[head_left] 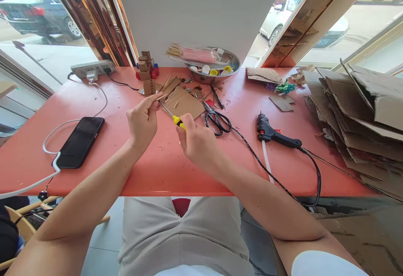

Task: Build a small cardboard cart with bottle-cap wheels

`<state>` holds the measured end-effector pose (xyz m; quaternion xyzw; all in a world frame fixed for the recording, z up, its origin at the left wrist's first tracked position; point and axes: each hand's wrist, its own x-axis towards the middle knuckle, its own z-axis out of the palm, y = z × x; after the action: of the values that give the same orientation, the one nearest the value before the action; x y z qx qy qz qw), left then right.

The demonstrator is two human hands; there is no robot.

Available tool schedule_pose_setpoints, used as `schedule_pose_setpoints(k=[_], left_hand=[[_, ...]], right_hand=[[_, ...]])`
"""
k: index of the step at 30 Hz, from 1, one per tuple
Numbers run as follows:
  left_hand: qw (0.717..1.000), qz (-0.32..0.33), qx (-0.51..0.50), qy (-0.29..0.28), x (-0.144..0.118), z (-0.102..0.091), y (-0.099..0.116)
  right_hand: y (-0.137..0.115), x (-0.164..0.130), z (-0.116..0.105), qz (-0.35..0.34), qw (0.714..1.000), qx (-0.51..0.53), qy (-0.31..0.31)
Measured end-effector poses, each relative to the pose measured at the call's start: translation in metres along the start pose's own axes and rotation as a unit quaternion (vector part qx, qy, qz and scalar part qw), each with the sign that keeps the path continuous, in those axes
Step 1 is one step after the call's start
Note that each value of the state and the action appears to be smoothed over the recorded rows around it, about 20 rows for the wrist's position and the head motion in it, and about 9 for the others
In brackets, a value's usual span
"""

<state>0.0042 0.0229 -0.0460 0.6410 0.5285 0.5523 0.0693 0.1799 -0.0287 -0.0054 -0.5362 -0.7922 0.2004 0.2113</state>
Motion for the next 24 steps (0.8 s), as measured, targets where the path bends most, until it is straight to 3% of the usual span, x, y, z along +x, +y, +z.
schedule_pose_setpoints(k=[2,5,7,8,10,14,16,19,23,24], left_hand=[[1.000,0.023,0.017,0.006,0.001,-0.002,-0.002],[0.999,0.040,0.020,0.008,0.004,-0.004,-0.005],[0.999,0.041,0.014,0.010,0.005,-0.004,-0.006],[0.999,0.040,0.010,0.011,0.005,-0.004,-0.007],[0.999,0.040,0.001,0.015,0.004,-0.003,-0.007],[0.998,0.051,-0.013,0.028,0.002,-0.001,-0.005],[0.997,0.063,-0.022,0.039,0.001,-0.002,-0.003],[0.995,0.082,-0.030,0.041,-0.001,-0.003,0.001],[0.989,0.136,-0.043,-0.024,-0.009,0.001,0.010],[0.987,0.147,-0.052,-0.039,-0.011,0.003,0.012]], right_hand=[[0.004,0.004,0.002,0.014,0.983,0.182,0.007],[0.009,0.010,0.004,0.090,0.891,0.441,-0.067],[0.011,0.013,0.004,0.136,0.829,0.525,-0.133],[0.011,0.014,0.005,0.144,0.816,0.540,-0.150],[0.012,0.013,0.007,0.122,0.836,0.518,-0.131],[0.015,0.006,0.016,0.007,0.945,0.326,0.018],[0.014,0.003,0.018,-0.020,0.964,0.262,0.044],[0.012,0.004,0.018,0.002,0.941,0.339,-0.005],[0.016,0.012,0.012,0.064,0.831,0.534,-0.141],[0.017,0.015,0.010,0.068,0.816,0.552,-0.153]])
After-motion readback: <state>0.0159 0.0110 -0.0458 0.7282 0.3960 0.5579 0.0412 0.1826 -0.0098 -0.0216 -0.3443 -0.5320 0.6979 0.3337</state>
